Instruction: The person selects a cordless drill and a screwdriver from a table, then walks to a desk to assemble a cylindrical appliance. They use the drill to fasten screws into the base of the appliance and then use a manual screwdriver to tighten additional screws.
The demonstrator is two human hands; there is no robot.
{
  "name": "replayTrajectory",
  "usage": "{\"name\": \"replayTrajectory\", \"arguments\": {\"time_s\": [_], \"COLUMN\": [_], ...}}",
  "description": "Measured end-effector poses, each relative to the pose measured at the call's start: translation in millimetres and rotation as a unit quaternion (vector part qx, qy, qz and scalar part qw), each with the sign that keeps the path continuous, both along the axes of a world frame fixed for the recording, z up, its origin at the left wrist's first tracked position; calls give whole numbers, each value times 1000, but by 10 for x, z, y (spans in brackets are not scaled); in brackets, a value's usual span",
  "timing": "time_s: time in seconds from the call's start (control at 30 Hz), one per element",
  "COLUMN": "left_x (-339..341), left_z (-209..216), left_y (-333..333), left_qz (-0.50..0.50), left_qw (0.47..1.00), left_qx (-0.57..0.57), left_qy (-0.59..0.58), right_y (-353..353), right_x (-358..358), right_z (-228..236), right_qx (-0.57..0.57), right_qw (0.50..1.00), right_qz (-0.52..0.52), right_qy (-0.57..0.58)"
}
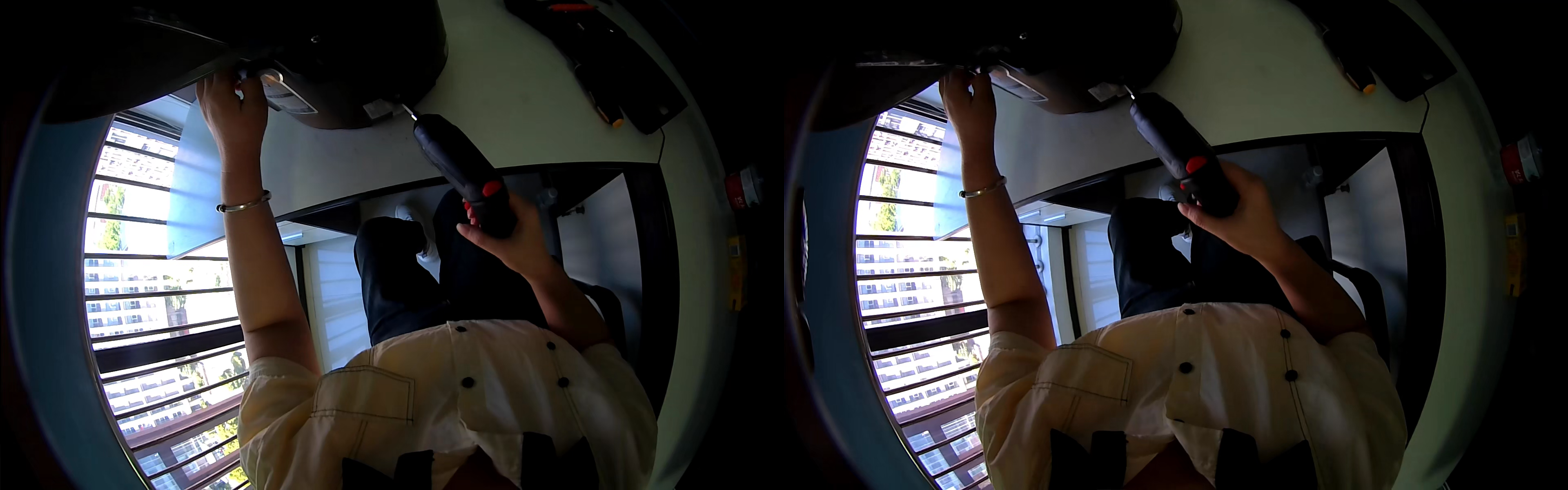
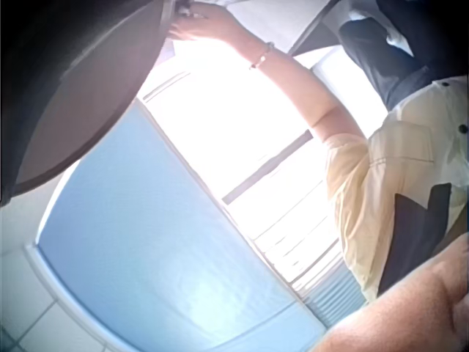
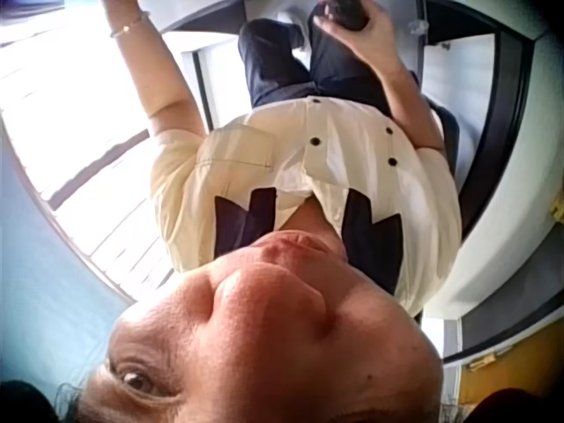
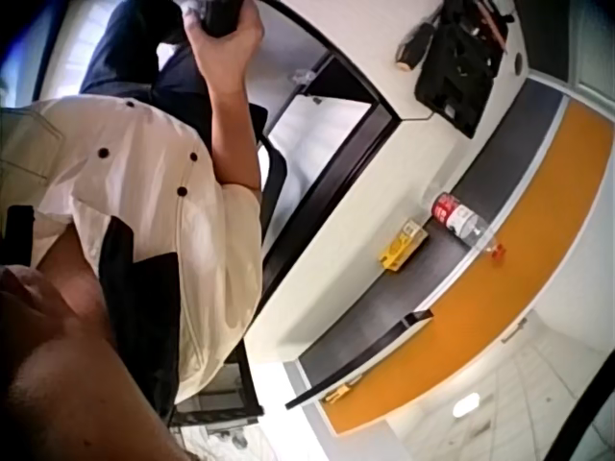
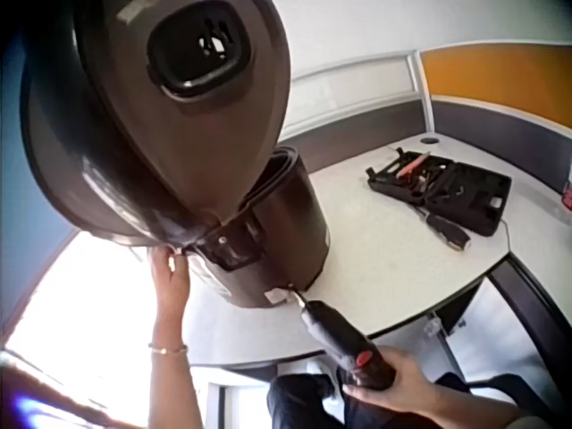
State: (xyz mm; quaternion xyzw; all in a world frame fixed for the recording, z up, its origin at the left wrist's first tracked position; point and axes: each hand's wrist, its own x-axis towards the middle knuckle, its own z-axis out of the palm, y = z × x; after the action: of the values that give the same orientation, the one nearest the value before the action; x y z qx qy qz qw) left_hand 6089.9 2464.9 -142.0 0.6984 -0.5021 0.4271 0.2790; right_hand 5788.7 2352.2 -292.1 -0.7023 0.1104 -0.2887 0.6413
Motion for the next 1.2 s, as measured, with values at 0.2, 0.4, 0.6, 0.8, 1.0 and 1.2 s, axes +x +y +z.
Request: {"name": "replayTrajectory", "arguments": {"time_s": [0.2,0.4,0.6,0.8,1.0,1.2], "left_x": [57,72,74,129,157,155], "left_z": [-13,-14,-17,-41,-51,-48], "left_y": [-4,-5,-18,-18,-22,-14], "left_qz": [-2,1,-7,-4,-9,-11], "left_qw": [1000,1000,1000,1000,999,999], "left_qx": [5,7,1,-5,-12,-9], "left_qy": [-9,-9,10,10,33,37], "right_y": [5,4,3,-33,-56,-48], "right_x": [25,21,29,20,37,38], "right_z": [-26,0,34,76,21,82], "right_qx": [-6,-23,-80,-155,-185,-236], "right_qw": [1000,1000,996,985,979,964], "right_qz": [-18,-19,-49,-70,-91,-119], "right_qy": [-16,3,-13,-9,-11,-5]}}
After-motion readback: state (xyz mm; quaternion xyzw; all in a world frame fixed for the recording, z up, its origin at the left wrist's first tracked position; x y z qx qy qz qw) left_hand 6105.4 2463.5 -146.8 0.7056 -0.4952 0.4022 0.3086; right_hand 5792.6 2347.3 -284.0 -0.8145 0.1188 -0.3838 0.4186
